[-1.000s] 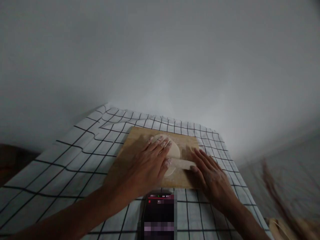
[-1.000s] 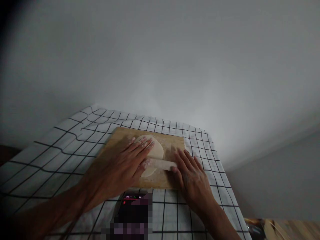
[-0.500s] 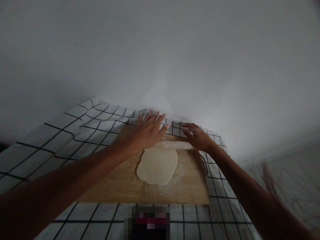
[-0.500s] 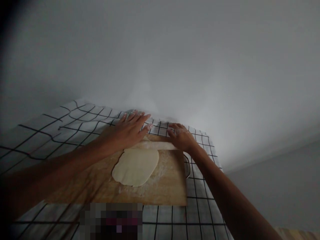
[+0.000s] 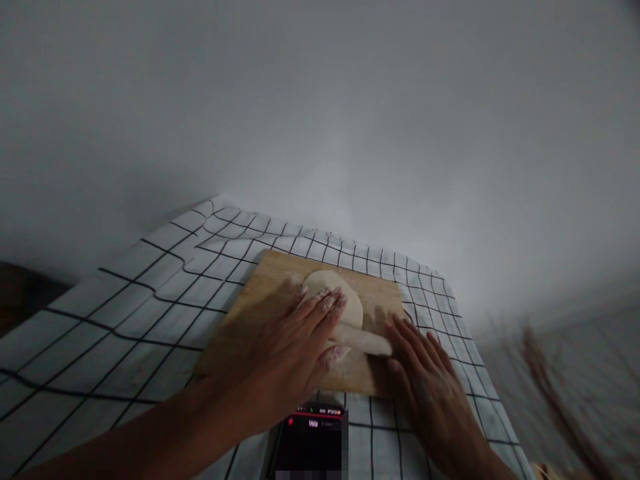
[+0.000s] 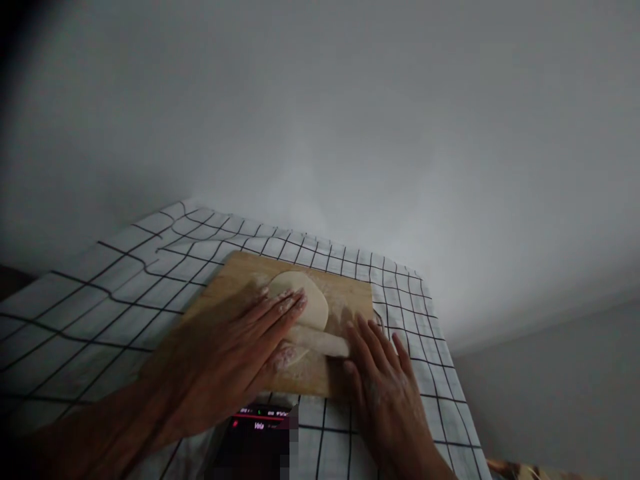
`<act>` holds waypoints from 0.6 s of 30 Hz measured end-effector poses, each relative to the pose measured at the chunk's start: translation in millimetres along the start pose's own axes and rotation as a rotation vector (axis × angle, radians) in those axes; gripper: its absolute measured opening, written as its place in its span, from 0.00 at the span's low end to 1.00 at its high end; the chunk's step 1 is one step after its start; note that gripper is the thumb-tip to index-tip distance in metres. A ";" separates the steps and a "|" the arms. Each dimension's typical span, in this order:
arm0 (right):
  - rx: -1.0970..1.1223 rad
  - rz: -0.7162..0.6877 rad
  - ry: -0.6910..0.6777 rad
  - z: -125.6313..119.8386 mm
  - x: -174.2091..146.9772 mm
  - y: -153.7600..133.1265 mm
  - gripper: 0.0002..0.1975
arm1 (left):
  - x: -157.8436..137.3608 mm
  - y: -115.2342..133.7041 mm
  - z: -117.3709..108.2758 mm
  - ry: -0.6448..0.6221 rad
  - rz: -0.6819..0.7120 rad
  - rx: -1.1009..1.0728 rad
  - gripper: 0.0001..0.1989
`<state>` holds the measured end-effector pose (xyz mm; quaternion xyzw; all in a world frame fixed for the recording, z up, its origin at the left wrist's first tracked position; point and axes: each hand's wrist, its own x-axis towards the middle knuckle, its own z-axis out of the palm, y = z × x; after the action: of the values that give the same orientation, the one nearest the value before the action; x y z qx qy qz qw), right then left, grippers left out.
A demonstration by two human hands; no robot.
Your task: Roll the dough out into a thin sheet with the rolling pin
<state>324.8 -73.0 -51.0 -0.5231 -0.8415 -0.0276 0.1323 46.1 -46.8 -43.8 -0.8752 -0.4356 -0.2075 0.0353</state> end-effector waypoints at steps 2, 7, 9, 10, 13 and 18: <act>-0.004 -0.015 -0.022 -0.2 5.7 4.7 0.29 | -1.0 -2.0 0.9 -0.012 0.013 0.003 0.28; 0.042 0.031 0.003 6.9 86.1 45.5 0.28 | 55.3 -35.1 17.1 -0.014 -0.063 0.021 0.28; 0.099 0.040 0.029 10.2 123.5 62.3 0.31 | 84.1 -53.5 24.0 -0.032 -0.134 0.008 0.28; 0.127 0.042 0.046 11.2 139.4 69.2 0.32 | 96.2 -61.9 26.4 -0.043 -0.166 -0.004 0.29; 0.189 0.013 0.067 12.2 169.2 82.9 0.32 | 118.8 -78.4 29.6 -0.088 -0.214 -0.050 0.29; 0.182 -0.065 0.011 14.0 157.6 84.8 0.30 | 113.6 -74.8 31.9 -0.084 -0.194 -0.072 0.29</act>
<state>331.5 105.5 -32.7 -0.4810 -0.8564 0.0417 0.1828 59.3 92.1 -37.1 -0.8374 -0.5119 -0.1885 -0.0346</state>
